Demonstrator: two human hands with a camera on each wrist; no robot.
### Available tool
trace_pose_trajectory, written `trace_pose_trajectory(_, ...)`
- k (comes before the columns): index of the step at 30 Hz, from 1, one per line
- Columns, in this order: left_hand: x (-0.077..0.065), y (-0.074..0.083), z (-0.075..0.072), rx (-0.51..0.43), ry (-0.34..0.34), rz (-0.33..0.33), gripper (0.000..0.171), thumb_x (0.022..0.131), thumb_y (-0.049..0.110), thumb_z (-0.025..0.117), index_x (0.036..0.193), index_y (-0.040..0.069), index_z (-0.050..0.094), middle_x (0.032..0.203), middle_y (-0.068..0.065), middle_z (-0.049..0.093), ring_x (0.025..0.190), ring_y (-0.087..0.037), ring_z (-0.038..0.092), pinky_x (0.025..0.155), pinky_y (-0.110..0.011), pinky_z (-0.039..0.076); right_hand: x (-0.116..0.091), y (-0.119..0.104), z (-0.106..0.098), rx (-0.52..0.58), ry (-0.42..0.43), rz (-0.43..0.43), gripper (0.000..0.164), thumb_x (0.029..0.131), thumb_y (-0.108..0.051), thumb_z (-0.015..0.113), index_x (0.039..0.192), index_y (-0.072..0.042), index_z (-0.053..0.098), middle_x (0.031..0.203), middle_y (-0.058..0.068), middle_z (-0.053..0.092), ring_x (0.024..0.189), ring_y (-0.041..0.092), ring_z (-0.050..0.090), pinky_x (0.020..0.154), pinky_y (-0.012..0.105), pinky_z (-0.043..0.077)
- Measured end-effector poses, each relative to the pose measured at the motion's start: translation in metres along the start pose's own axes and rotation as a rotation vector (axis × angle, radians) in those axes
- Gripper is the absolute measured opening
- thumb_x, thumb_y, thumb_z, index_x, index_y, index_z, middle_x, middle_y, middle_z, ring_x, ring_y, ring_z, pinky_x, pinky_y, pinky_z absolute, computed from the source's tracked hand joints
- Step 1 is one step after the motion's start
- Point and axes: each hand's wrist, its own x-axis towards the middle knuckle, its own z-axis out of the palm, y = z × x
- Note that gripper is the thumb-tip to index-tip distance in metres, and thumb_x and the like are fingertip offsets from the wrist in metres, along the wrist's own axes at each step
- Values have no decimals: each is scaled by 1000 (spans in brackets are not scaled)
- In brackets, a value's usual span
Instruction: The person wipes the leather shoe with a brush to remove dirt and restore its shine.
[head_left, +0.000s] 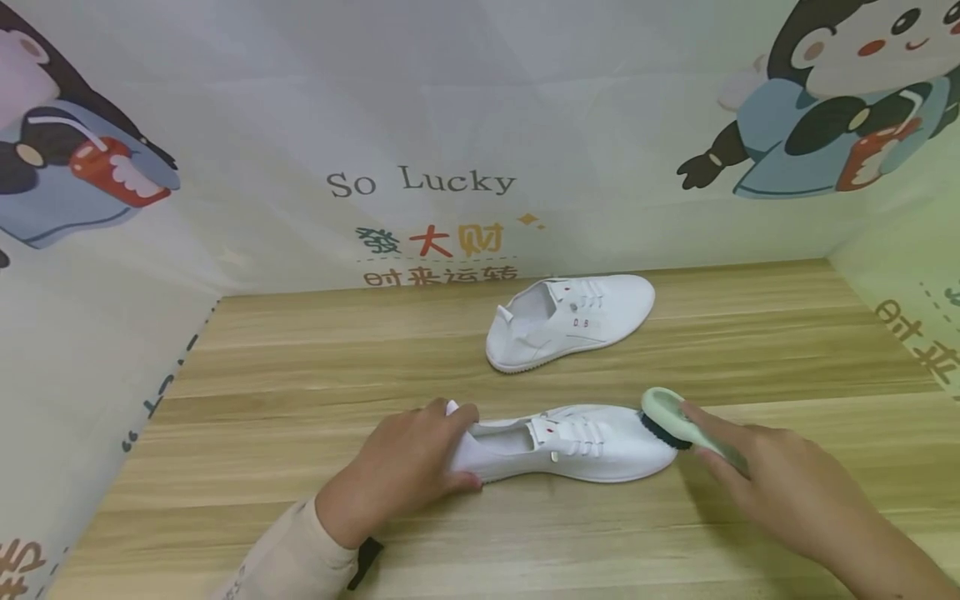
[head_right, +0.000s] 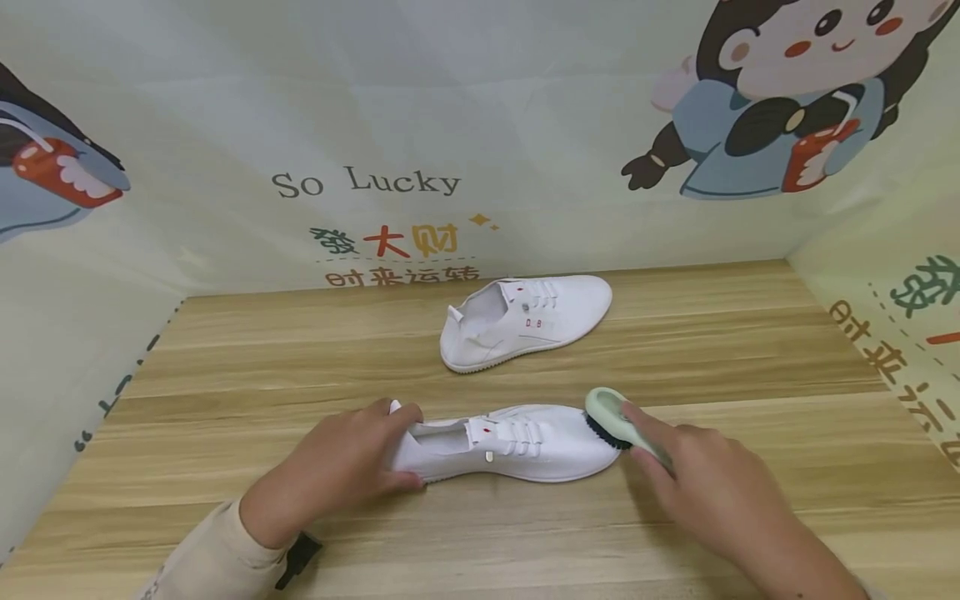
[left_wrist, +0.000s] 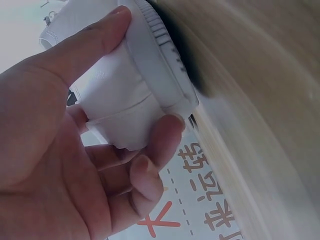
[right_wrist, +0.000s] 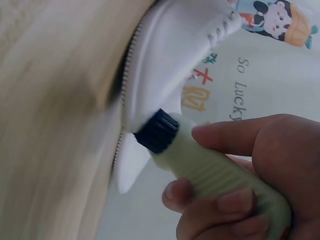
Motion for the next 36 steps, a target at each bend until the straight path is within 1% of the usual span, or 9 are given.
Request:
trace_pose_trajectory(2,0,0,0,-5,-2,-3,58,69,48,87,106,15,58,81,-2,57,64,-14,53,52,-33,41,-2,1,-1,11,-17,3,50,98,-31,63,146,-23,52,77,-1,64,51,6,35,50,25,34)
trace_pose_trajectory(4,1,0,-1,-11,-5,-5,58,69,48,87,106,15,58,81,-2,57,64,-14,52,52,-33,41,-3,1,-1,32,-20,-7,49,99,-32,63,146,-23,53,78,-3,64,49,4,31,50,25,34)
trace_pose_trajectory(7,1,0,0,-14,-7,-2,58,69,48,87,106,15,58,81,-2,57,63,-14,52,52,-33,41,-4,-1,0,80,-13,-39,48,98,-33,63,145,-26,53,104,2,74,52,1,33,57,24,39)
trace_pose_trajectory(10,1,0,0,-14,-7,-3,58,68,48,87,106,15,58,81,-3,57,63,-14,52,52,-33,42,-5,-5,3,116,8,-82,48,98,-32,64,145,-30,52,129,3,68,68,-1,48,66,26,44)
trace_pose_trajectory(15,1,-1,0,-13,-10,-9,58,69,49,87,106,15,58,82,-3,57,64,-15,53,52,-33,42,-5,-11,6,166,23,-114,51,97,-30,66,145,-31,52,134,3,65,107,15,65,84,43,56)
trace_pose_trajectory(19,0,0,-1,-19,-14,-12,59,69,48,87,107,15,58,83,-4,58,65,-15,54,52,-34,43,-5,-14,7,190,20,-125,51,97,-28,67,145,-29,52,134,6,65,118,28,64,91,51,54)
trace_pose_trajectory(24,1,0,-1,-18,-16,-14,59,69,49,87,108,15,59,84,-4,59,66,-15,55,53,-34,44,-6,-17,8,166,38,-121,53,95,-25,69,145,-28,52,130,11,67,115,31,67,89,52,55)
trace_pose_trajectory(29,1,0,-1,-15,-17,-17,59,69,49,87,108,15,59,84,-4,59,66,-16,55,53,-35,44,-6,-12,9,93,73,-95,54,93,-25,71,144,-26,54,112,14,74,98,28,71,79,52,57)
trace_pose_trajectory(36,1,0,-1,-16,-14,-15,59,69,49,87,108,15,59,84,-4,59,65,-15,55,54,-34,44,-5,-7,8,62,58,-65,52,94,-26,70,144,-24,55,105,11,75,83,16,65,69,46,56)
